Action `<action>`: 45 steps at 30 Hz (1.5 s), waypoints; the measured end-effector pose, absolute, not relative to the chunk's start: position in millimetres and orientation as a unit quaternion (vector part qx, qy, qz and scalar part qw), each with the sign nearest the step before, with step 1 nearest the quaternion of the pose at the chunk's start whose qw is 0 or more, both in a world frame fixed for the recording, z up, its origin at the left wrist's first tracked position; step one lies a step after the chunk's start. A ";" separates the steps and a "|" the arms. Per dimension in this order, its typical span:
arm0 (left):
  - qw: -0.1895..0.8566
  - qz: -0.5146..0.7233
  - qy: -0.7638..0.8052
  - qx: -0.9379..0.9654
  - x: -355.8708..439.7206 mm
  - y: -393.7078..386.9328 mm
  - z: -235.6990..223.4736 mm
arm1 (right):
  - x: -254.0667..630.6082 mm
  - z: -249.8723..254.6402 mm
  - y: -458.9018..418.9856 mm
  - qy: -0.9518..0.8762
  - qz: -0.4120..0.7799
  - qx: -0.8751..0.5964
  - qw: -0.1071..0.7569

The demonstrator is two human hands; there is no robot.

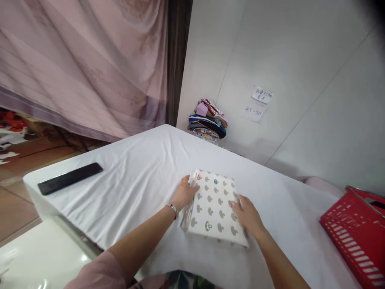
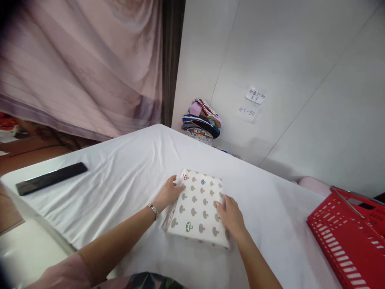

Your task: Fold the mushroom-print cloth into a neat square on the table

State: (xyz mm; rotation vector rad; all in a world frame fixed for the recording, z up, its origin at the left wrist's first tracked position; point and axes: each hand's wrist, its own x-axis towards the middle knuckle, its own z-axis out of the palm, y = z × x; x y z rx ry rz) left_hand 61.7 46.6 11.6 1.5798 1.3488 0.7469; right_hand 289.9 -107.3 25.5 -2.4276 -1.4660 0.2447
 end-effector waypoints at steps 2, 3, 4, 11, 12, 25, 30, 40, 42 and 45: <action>0.444 0.295 0.541 0.651 53.9 29.8 12.8 | 281.6 29.4 -90.4 -0.566 0.059 -0.803 0.179; 0.441 0.293 0.537 0.656 50.8 22.4 12.3 | 275.5 30.5 -80.3 -0.591 0.059 -0.781 0.194; 0.438 0.292 0.534 0.661 48.4 16.0 11.2 | 268.3 31.2 -69.3 -0.612 0.063 -0.761 0.206; 0.380 0.321 0.518 0.696 42.2 -5.1 -1.5 | 222.0 42.3 14.6 -0.638 0.070 -0.736 0.214; 0.371 0.328 0.512 0.702 41.8 -6.0 -2.8 | 218.1 45.6 24.9 -0.622 0.071 -0.753 0.201; 0.350 0.355 0.457 0.736 38.8 -6.0 -4.6 | 188.2 50.1 80.1 -0.555 0.080 -0.824 0.078; 0.368 0.357 0.440 0.737 37.6 -5.8 -4.2 | 193.8 48.1 86.8 -0.553 0.080 -0.827 0.067; 0.380 0.363 0.428 0.735 37.3 -5.8 -7.4 | 186.1 51.5 86.8 -0.551 0.064 -0.831 0.040; 0.380 0.363 0.427 0.736 37.1 -5.8 -7.0 | 184.5 51.8 87.1 -0.550 0.061 -0.832 0.033; 0.383 0.357 0.428 0.737 36.8 -5.7 -5.9 | 183.0 51.6 88.2 -0.554 0.058 -0.830 0.021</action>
